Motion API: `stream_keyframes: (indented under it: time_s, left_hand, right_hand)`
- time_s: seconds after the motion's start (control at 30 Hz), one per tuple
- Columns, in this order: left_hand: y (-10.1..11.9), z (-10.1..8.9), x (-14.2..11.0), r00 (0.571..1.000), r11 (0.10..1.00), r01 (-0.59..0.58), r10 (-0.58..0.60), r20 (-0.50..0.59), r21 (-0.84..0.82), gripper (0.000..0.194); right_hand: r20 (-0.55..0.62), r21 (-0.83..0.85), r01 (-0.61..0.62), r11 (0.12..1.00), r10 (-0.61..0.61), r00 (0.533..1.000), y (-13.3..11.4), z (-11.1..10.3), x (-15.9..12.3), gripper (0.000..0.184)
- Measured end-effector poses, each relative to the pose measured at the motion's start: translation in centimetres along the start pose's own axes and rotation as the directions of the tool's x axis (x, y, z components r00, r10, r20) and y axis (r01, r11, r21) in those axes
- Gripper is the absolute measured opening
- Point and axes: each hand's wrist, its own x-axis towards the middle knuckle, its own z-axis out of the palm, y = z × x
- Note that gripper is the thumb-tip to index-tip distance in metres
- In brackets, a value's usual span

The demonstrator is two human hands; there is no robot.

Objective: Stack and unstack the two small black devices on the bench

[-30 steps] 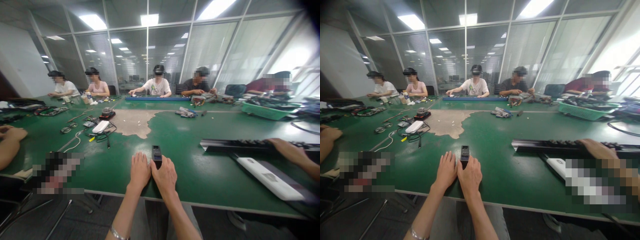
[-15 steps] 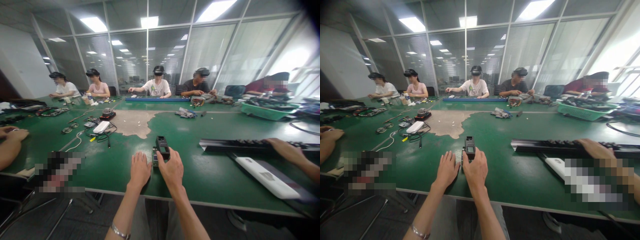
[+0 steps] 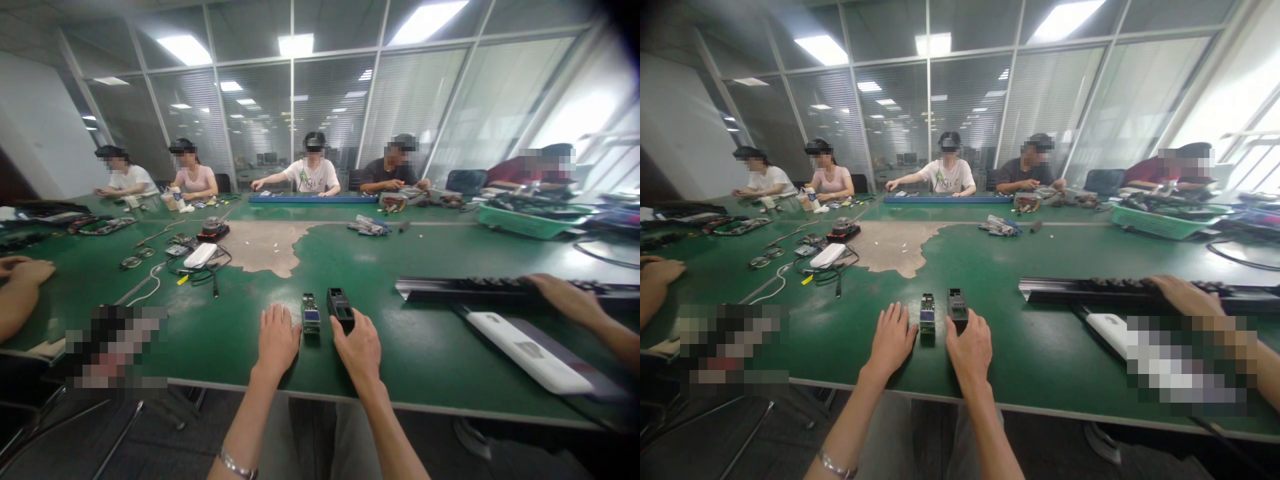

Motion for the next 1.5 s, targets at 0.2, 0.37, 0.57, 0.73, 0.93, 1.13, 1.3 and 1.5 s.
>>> stream_keyframes:
  time_s: [0.2, 0.37, 0.57, 0.73, 0.93, 1.13, 1.3, 1.5]
  left_hand:
    - [0.0, 0.1, 0.1, 1.0, 1.0, 0.002, -0.002, 0.014, 0.003, 0.054]
    - [0.1, 0.1, 0.1, 1.0, 1.0, 0.001, -0.001, 0.019, 0.006, 0.055]
    - [0.1, 0.0, 0.1, 1.0, 1.0, -0.002, 0.002, 0.02, 0.005, 0.056]
    - [0.0, 0.1, 0.2, 1.0, 1.0, 0.002, -0.002, 0.016, 0.005, 0.055]
    - [0.0, 0.3, 0.1, 1.0, 1.0, -0.003, 0.003, 0.012, 0.007, 0.055]
    - [0.0, 0.2, 0.1, 1.0, 1.0, -0.002, 0.002, 0.011, 0.013, 0.055]
    - [0.0, 0.2, 0.1, 1.0, 1.0, 0.003, -0.003, 0.0, 0.007, 0.053]
    - [0.0, 0.1, 0.0, 1.0, 1.0, 0.008, -0.008, -0.015, -0.01, 0.052]
  right_hand:
    - [-0.001, 0.0, 0.011, 1.0, -0.011, 1.0, 0.4, 0.3, -0.3, 0.049]
    - [0.001, -0.033, 0.016, 0.999, -0.016, 1.0, 0.6, 0.4, -0.6, 0.049]
    - [-0.026, -0.053, 0.02, 0.998, -0.022, 0.999, 0.8, 0.6, -0.9, 0.069]
    - [-0.029, -0.038, 0.004, 0.999, -0.005, 1.0, 0.7, 0.5, -1.1, 0.079]
    - [-0.025, -0.057, 0.008, 0.998, -0.01, 1.0, 0.4, 0.4, -1.0, 0.077]
    - [-0.008, -0.015, 0.006, 1.0, -0.006, 1.0, 0.3, 0.1, -0.5, 0.05]
    - [-0.042, 0.107, -0.003, 0.994, 0.007, 0.999, -1.1, -0.9, 0.1, 0.048]
    - [-0.043, 0.17, 0.039, 0.985, -0.032, 0.999, -4.4, -1.4, 0.5, 0.047]
